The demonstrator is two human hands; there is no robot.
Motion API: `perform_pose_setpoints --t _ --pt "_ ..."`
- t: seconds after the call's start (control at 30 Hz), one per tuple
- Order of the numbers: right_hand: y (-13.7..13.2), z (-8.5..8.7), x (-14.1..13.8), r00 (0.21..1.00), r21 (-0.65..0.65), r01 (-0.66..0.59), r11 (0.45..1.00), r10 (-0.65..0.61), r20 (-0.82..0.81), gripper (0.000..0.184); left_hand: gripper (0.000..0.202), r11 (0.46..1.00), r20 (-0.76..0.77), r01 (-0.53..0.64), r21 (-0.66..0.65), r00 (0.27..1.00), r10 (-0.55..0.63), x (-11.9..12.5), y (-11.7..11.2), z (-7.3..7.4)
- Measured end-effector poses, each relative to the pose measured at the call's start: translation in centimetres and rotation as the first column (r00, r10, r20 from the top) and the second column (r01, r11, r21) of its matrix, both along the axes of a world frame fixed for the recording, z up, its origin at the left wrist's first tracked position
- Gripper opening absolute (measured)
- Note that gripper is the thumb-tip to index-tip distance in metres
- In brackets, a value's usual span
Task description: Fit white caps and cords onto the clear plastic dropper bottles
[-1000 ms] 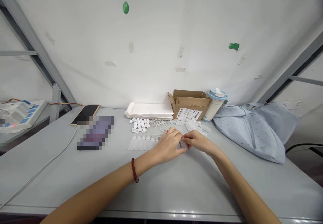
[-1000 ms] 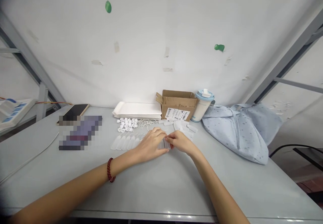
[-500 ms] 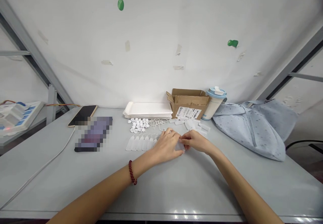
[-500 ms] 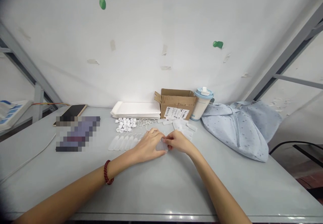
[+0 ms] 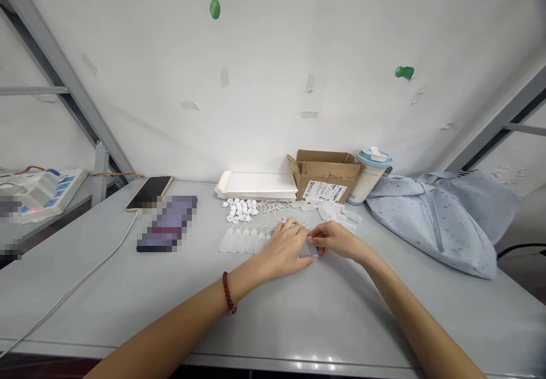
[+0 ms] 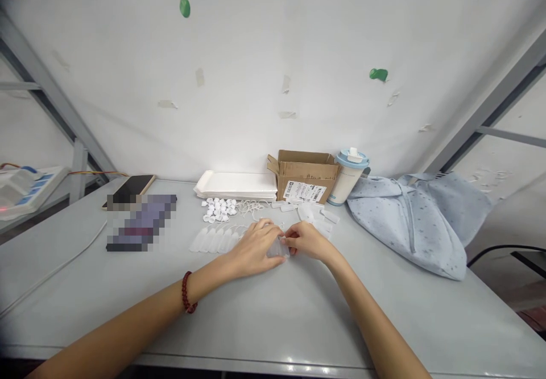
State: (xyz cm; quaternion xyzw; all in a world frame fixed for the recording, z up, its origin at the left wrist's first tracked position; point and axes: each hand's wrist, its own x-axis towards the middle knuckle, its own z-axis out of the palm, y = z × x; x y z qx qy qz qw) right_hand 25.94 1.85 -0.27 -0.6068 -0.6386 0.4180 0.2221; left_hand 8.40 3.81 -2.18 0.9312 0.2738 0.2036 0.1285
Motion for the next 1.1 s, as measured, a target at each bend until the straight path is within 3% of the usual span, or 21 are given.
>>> perform_pose_setpoints --t 0.33,0.47,0.63,0.8,0.93,1.1 --pt "-0.1 0.5 -0.1 1.000 -0.039 -0.004 0.999 0.004 -0.010 0.017 0.032 1.000 -0.004 0.009 0.021 1.000 -0.009 -0.3 -0.3 0.6" --pt "-0.2 0.5 0.0 0.999 -0.018 -0.013 1.000 0.014 0.031 0.022 0.032 0.996 0.033 -0.064 0.054 0.998 0.062 -0.8 0.6 1.3" --pt "0.2 0.5 0.3 0.984 0.149 0.047 0.988 -0.072 0.164 0.028 0.027 0.967 0.078 -0.253 0.027 0.965 0.250 -3.1 3.8 1.9" --pt "2.3 0.4 0.4 0.930 0.365 0.103 0.925 -0.220 0.295 0.020 0.033 0.973 0.068 -0.229 0.000 0.971 0.228 -4.8 5.7 1.5" --pt "4.3 0.1 0.0 0.857 0.499 -0.005 0.866 -0.253 0.449 0.023 0.032 0.986 0.041 -0.166 -0.007 0.985 0.166 -4.5 5.3 0.8" --pt "5.2 -1.1 -0.3 0.744 0.496 -0.203 0.844 -0.196 0.638 0.035 0.030 0.994 -0.041 -0.099 -0.040 0.994 0.097 -3.8 4.2 0.9"
